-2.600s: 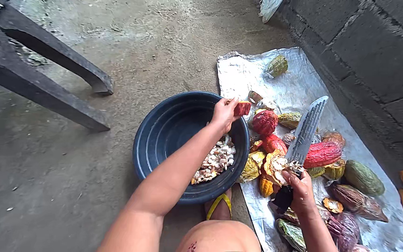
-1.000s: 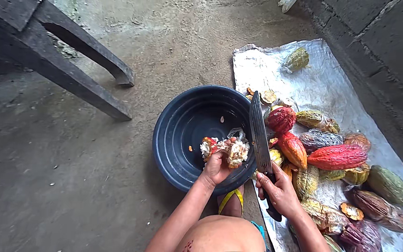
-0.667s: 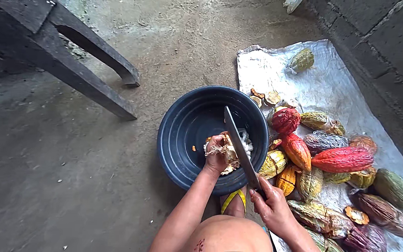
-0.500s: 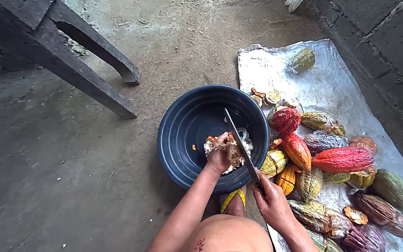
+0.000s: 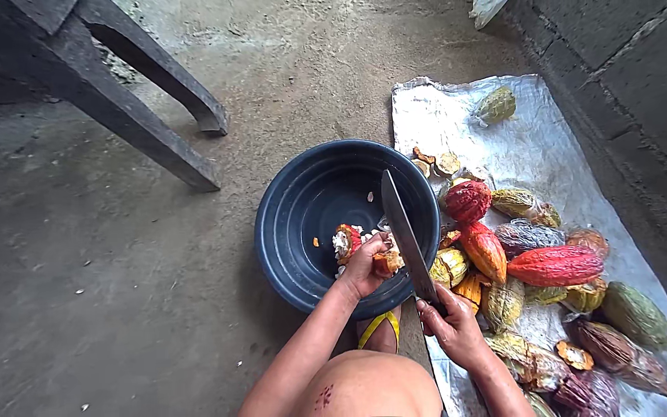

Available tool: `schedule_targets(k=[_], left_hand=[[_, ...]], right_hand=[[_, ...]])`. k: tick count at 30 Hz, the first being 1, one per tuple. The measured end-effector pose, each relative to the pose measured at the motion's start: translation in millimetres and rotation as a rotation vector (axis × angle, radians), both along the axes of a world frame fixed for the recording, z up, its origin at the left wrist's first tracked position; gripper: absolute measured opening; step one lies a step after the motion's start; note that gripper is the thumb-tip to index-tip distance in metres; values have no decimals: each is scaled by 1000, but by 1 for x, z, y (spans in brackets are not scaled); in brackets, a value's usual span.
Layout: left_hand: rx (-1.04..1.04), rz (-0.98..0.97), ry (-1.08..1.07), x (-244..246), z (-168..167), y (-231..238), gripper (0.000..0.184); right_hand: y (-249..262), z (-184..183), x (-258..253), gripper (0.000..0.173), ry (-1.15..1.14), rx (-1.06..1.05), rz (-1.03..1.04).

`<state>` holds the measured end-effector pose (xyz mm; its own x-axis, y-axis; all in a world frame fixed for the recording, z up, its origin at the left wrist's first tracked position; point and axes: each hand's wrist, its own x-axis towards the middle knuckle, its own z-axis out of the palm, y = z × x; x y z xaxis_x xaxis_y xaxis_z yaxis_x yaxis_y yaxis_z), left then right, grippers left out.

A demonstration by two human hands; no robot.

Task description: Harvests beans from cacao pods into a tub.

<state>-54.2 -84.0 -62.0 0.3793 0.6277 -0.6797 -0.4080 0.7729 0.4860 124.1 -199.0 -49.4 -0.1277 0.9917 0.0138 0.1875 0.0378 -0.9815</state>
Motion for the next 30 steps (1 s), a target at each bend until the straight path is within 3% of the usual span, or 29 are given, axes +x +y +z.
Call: schedule_targets(k=[3, 7, 10, 14, 19, 21, 24, 30], left_hand=[[-58, 14, -95, 0, 6, 2, 28], [-176, 77, -70, 8, 6, -1, 25], [-201, 74, -135, 4, 3, -4, 34], [52, -33, -269, -12, -4, -6, 31], [249, -179, -248, -21, -1, -1, 73], [344, -263, -205, -18, -1, -1, 79], [465, -352, -89, -10, 0, -4, 53], [335, -109, 415, 4, -12, -10, 26]], right_hand=[[-1, -2, -4, 29, 26, -7, 14], [-2, -1, -10, 29, 32, -48, -32], [2, -3, -9, 28, 51, -108, -89], [12, 0, -5, 26, 113, -200, -161], [24, 2, -9, 30, 265, -291, -198], [26, -1, -13, 33, 302, -297, -213], [28, 1, -18, 32, 352, -323, -240], [30, 5, -12, 31, 412, -330, -339]])
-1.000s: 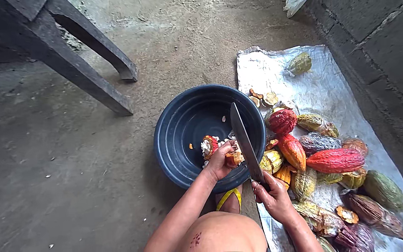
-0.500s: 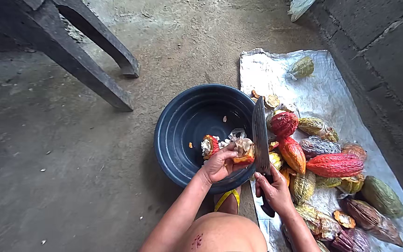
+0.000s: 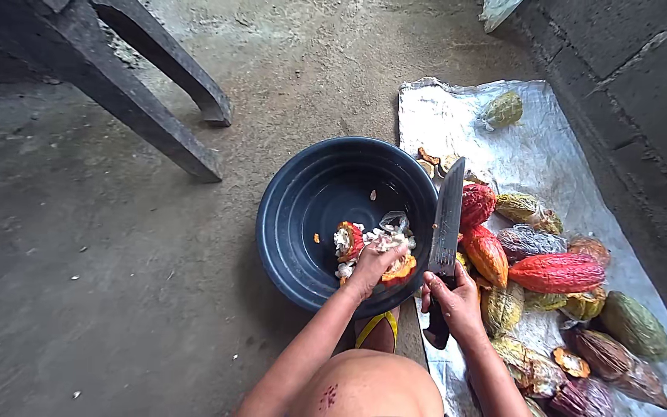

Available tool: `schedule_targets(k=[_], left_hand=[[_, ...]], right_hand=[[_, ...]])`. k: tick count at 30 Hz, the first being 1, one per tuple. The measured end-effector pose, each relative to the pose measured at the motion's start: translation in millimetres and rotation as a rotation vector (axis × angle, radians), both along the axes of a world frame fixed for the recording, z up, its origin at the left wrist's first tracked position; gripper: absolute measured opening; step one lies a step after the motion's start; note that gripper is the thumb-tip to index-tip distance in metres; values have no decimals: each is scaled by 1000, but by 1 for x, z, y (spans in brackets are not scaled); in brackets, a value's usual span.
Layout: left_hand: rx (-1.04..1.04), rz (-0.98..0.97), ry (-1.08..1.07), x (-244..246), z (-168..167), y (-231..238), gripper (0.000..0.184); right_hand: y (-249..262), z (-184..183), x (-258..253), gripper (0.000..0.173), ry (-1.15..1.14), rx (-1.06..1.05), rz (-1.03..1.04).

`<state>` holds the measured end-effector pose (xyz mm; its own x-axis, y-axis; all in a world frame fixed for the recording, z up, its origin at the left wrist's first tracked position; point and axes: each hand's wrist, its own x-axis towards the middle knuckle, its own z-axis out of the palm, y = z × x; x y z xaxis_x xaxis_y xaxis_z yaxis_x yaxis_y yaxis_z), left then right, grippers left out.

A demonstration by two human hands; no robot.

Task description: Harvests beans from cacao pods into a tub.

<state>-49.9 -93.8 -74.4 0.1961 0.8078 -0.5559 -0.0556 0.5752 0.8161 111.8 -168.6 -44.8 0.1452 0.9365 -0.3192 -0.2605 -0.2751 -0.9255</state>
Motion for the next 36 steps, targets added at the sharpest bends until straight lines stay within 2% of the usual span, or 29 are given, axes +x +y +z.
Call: schedule_targets(k=[3, 6, 9, 10, 14, 15, 17, 19, 21, 23, 26, 31, 36], left_hand=[[-179, 182, 35, 8, -5, -3, 30], [-245, 244, -104, 16, 0, -5, 24], [-326, 318, -175, 21, 10, -4, 18], [-317, 304, -151, 20, 10, -3, 16], [-327, 19, -174, 7, 19, -1, 44], [-347, -35, -219, 4, 20, -1, 45], [-376, -68, -260, 3, 22, -2, 34], [-356, -27, -222, 7, 22, -2, 18], [-320, 46, -151, 9, 20, 0, 12], [-283, 111, -70, 8, 16, 1, 15], [-236, 142, 14, 8, 14, 1, 25], [-151, 104, 105, 16, 22, -3, 28], [-30, 78, 117, 20, 26, -5, 40]], right_hand=[[-4, -7, 3, 41, -200, 51, 46], [-8, -20, -1, 47, -434, 166, 140], [-6, -21, -9, 47, -534, 218, 146], [-4, -21, -9, 47, -551, 201, 141], [3, -25, -1, 52, -622, 104, 120], [4, -25, 0, 52, -618, 77, 105], [6, -27, 2, 49, -590, 36, 71], [5, -29, 4, 46, -589, 27, 56], [0, -29, 7, 40, -618, 93, 62], [-9, -28, 11, 33, -657, 223, 90], [-19, -23, 15, 31, -730, 349, 180], [-23, -25, 13, 37, -885, 394, 240], [-25, -29, 15, 38, -1091, 404, 218]])
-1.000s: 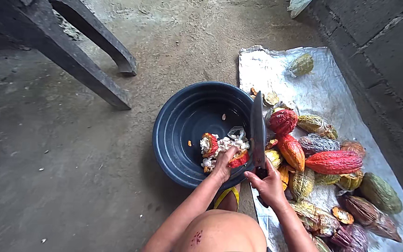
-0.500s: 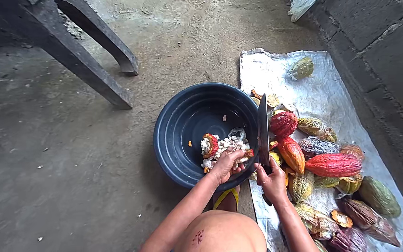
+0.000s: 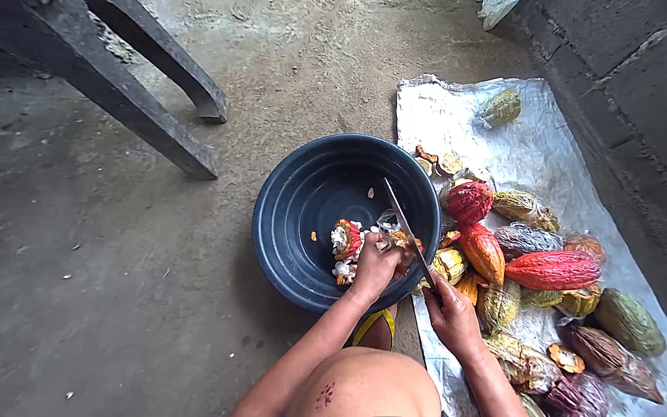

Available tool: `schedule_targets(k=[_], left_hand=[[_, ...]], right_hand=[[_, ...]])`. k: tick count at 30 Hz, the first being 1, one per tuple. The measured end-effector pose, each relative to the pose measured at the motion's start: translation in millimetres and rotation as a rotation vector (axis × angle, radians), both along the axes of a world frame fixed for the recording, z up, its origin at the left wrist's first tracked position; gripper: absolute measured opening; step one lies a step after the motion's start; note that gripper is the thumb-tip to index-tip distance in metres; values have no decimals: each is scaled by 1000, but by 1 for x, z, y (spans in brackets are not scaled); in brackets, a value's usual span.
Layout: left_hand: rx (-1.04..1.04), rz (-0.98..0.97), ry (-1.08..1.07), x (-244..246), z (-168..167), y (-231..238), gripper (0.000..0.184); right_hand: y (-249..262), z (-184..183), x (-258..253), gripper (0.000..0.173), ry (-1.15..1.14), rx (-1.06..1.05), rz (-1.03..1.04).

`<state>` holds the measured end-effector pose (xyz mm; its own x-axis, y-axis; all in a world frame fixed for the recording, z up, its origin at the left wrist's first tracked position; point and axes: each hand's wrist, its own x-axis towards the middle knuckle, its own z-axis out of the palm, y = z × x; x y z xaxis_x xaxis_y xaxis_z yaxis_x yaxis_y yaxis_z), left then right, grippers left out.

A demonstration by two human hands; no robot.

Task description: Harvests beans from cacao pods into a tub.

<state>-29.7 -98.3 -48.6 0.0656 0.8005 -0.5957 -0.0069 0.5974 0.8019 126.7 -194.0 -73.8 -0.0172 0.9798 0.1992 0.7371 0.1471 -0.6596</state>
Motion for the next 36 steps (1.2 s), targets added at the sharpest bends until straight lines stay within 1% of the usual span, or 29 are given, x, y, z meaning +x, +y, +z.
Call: schedule_targets(k=[3, 6, 9, 11, 12, 15, 17, 22, 26, 27, 28, 31, 34, 36], left_hand=[[62, -47, 62, 0, -3, -2, 46], [126, -75, 113, 2, -7, -6, 61], [197, -86, 176, 5, -5, -10, 51], [266, -107, 237, 7, -5, -11, 45], [298, -125, 276, 7, -3, -11, 43], [343, -145, 343, 6, -1, -10, 49], [352, -131, 340, 8, -2, -10, 43], [340, -85, 295, 8, -1, -10, 33], [350, -147, 357, 5, 3, -8, 40], [350, -165, 366, 5, 4, -9, 40], [356, -175, 369, 5, 5, -9, 38], [400, -229, 430, 5, 8, -8, 33], [409, -261, 488, 5, 8, -7, 36], [394, -252, 468, 5, 8, -6, 36]], right_hand=[[-1, -7, 2, 39, -86, 34, -22], [-2, -9, 2, 37, -32, 6, -28], [-1, -9, -2, 36, -1, -37, -57], [1, -11, -5, 36, -95, -26, -106], [1, -13, -7, 36, -153, -10, -131], [3, -10, -13, 37, -234, -39, -170], [5, -6, -18, 37, -258, -57, -208], [15, 8, -26, 40, -126, -224, -198], [19, 16, -21, 31, 119, -416, -168], [18, 18, -21, 31, 110, -422, -168], [17, 19, -22, 33, 37, -384, -173], [17, 8, -20, 39, -270, -167, -203], [19, 14, -24, 39, -365, -245, -218], [21, 16, -26, 40, -326, -286, -233]])
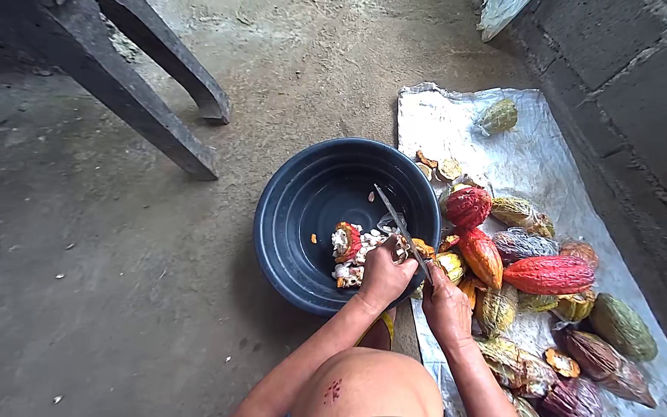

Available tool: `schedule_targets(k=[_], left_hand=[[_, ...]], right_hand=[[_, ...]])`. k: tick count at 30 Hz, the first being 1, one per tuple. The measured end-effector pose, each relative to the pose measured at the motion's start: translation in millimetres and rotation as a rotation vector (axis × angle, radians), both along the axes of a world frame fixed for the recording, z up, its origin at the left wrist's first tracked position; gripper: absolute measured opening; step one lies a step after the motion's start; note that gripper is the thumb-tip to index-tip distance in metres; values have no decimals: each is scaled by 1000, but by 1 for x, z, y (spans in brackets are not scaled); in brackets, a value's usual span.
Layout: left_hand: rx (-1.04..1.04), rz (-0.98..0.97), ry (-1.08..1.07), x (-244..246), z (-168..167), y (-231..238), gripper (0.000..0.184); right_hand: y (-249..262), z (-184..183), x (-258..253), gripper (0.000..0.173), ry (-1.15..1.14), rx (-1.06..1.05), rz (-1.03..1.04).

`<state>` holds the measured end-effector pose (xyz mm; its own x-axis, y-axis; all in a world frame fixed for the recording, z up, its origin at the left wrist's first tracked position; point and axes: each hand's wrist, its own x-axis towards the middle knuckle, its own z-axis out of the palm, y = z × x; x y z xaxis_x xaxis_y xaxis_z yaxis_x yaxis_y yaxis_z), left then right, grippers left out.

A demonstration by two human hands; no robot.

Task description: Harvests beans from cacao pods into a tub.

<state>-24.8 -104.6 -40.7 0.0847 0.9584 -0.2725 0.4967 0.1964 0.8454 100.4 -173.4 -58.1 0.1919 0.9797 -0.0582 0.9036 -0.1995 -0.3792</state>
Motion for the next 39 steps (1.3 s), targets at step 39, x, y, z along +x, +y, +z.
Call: schedule_targets(k=[39], left_hand=[[-411, -282, -513, -32, 0, 18, 46]], right_hand=[[9, 8, 37, 64, 854, -251, 28]])
